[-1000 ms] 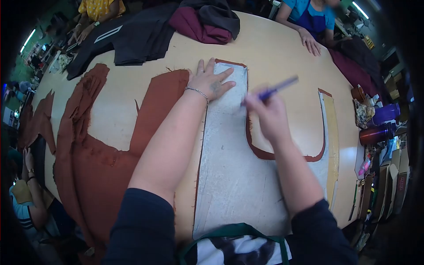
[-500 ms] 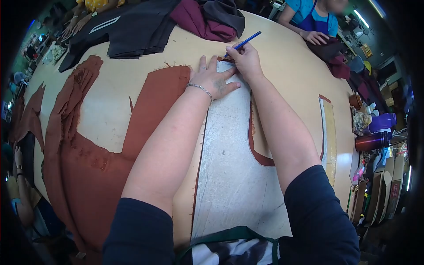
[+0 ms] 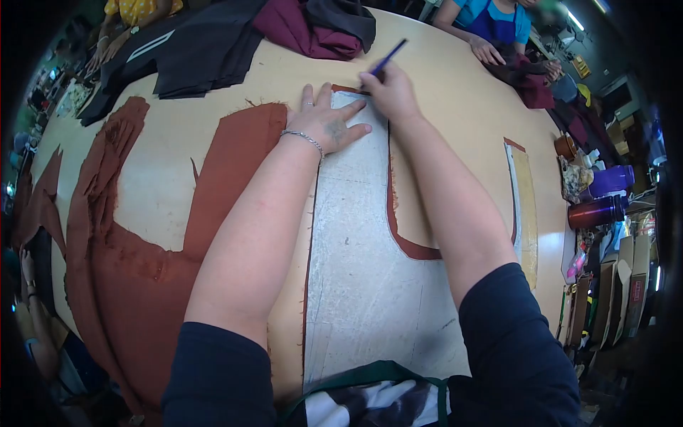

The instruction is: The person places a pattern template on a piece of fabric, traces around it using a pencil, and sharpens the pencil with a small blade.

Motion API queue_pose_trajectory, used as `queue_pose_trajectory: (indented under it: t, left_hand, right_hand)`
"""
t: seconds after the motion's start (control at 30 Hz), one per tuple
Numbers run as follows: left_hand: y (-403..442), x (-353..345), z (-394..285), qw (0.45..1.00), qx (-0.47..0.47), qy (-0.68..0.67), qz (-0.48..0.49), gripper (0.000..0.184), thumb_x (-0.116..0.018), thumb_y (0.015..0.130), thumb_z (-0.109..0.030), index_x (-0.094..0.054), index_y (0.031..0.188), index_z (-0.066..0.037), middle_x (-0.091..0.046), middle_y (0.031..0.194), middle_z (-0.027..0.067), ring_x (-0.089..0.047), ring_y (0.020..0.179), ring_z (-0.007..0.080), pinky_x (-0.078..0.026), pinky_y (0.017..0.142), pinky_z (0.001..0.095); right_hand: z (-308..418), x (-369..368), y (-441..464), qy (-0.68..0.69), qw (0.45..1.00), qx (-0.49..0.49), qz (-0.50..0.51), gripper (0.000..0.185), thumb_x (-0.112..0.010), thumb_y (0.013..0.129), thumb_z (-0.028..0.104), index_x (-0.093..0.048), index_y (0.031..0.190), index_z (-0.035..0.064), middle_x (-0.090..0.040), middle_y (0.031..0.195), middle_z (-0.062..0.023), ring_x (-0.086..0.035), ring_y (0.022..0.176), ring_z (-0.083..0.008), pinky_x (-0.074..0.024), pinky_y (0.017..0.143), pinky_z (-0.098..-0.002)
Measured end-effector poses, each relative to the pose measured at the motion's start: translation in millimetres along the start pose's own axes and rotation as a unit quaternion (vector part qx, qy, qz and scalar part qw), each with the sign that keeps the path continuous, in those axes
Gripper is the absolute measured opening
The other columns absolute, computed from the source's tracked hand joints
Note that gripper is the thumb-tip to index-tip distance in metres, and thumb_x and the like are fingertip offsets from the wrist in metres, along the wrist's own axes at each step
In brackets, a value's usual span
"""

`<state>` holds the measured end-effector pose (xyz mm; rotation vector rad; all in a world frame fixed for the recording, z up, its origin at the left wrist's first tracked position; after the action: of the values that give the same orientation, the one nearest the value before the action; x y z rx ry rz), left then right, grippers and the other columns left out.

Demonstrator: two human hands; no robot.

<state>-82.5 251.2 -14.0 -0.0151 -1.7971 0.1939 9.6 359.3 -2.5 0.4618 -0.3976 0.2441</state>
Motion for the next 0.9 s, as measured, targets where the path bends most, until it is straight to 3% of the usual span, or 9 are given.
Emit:
queue_pose_trajectory:
  t: [0.07, 0.17, 0.23, 0.3, 0.5, 0.6, 0.77, 0.83, 0.9]
  left_hand:
    - [0, 2, 0, 1.000, 0.002, 0.010, 0.002, 0.058, -0.036, 0.075, -0.067, -0.030, 0.127, -0.043, -0.010, 0.142, 0.0086, -0.005, 0.130, 0.0324, -0.014, 0.098, 0.0581]
    - [-1, 2, 0, 1.000, 0.000, 0.007, 0.001, 0.057, -0.038, 0.075, -0.065, -0.031, 0.127, -0.043, -0.011, 0.142, 0.0086, -0.005, 0.130, 0.0334, -0.015, 0.098, 0.0577]
    - [-1, 1, 2, 1.000, 0.000, -0.002, -0.003, 0.057, -0.039, 0.075, -0.064, -0.032, 0.127, -0.042, -0.012, 0.141, 0.0087, -0.004, 0.130, 0.0346, -0.016, 0.098, 0.0573]
    - [0, 0, 1, 1.000, 0.000, -0.008, -0.007, 0.057, -0.039, 0.075, -0.065, -0.032, 0.126, -0.042, -0.012, 0.141, 0.0087, -0.005, 0.130, 0.0350, -0.016, 0.098, 0.0573]
    - [-1, 2, 0, 1.000, 0.003, 0.013, 0.003, 0.058, -0.037, 0.074, -0.067, -0.031, 0.127, -0.043, -0.012, 0.142, 0.0082, -0.006, 0.130, 0.0312, -0.016, 0.097, 0.0595]
    - [-2, 2, 1, 1.000, 0.003, 0.019, 0.003, 0.058, -0.037, 0.074, -0.067, -0.031, 0.127, -0.043, -0.012, 0.141, 0.0082, -0.006, 0.130, 0.0316, -0.017, 0.097, 0.0592]
    - [1, 2, 0, 1.000, -0.006, 0.009, -0.013, 0.058, -0.035, 0.075, -0.067, -0.031, 0.127, -0.042, -0.011, 0.142, 0.0078, -0.006, 0.130, 0.0326, -0.017, 0.098, 0.0578]
    - [0, -2, 2, 1.000, -0.009, 0.006, -0.015, 0.058, -0.034, 0.075, -0.068, -0.031, 0.127, -0.042, -0.011, 0.142, 0.0076, -0.006, 0.130, 0.0328, -0.017, 0.098, 0.0573]
    - [-1, -1, 2, 1.000, -0.009, 0.003, -0.025, 0.058, -0.033, 0.075, -0.068, -0.031, 0.127, -0.042, -0.011, 0.142, 0.0074, -0.007, 0.130, 0.0328, -0.017, 0.098, 0.0570]
  right_hand:
    - [20, -15, 0, -0.054, 0.998, 0.025, 0.004, 0.022, -0.063, 0.074, 0.016, -0.054, 0.088, 0.0013, -0.061, 0.076, -0.0122, -0.061, 0.071, -0.0209, -0.0474, 0.064, -0.0314]
    - [2, -14, 7, 0.021, 0.999, 0.032, 0.022, 0.023, -0.063, 0.075, 0.016, -0.054, 0.089, 0.0009, -0.061, 0.076, -0.0119, -0.061, 0.070, -0.0210, -0.0475, 0.063, -0.0317]
    - [-16, 11, 9, -0.030, 0.999, 0.002, 0.030, 0.023, -0.063, 0.075, 0.015, -0.053, 0.088, -0.0013, -0.061, 0.077, -0.0117, -0.060, 0.068, -0.0190, -0.0475, 0.062, -0.0301]
    - [-21, 26, 4, 0.019, 0.998, -0.041, 0.043, 0.022, -0.063, 0.075, 0.015, -0.054, 0.086, -0.0018, -0.061, 0.075, -0.0115, -0.060, 0.068, -0.0188, -0.0475, 0.061, -0.0300]
    - [26, -19, 3, -0.051, 0.998, 0.026, 0.015, 0.022, -0.064, 0.073, 0.018, -0.053, 0.082, 0.0012, -0.060, 0.072, -0.0146, -0.061, 0.069, -0.0259, -0.0471, 0.063, -0.0336]
    - [28, -24, 6, -0.034, 0.998, 0.047, 0.032, 0.021, -0.063, 0.075, 0.017, -0.052, 0.082, 0.0002, -0.060, 0.070, -0.0120, -0.060, 0.066, -0.0214, -0.0469, 0.061, -0.0314]
    - [29, 49, -45, 0.209, 0.973, -0.059, -0.079, 0.014, -0.057, 0.081, 0.012, -0.050, 0.082, 0.0003, -0.058, 0.073, -0.0061, -0.055, 0.066, -0.0114, -0.0440, 0.059, -0.0233]
    - [36, 57, -97, 0.251, 0.959, -0.122, -0.046, 0.013, -0.057, 0.082, 0.013, -0.050, 0.089, 0.0038, -0.057, 0.078, -0.0043, -0.055, 0.069, -0.0089, -0.0427, 0.061, -0.0209]
    - [62, 52, -163, 0.335, 0.921, -0.200, -0.015, 0.014, -0.057, 0.081, 0.010, -0.046, 0.085, 0.0026, -0.055, 0.078, -0.0057, -0.054, 0.074, -0.0111, -0.0427, 0.067, -0.0210]
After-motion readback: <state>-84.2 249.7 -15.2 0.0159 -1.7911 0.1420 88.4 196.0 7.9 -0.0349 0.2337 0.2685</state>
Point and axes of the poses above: each hand's wrist, its own y-axis towards the middle knuckle, its own x-axis out of the back of the hand, z = x × y, the point moved 8 cm from there along y, towards the middle knuckle
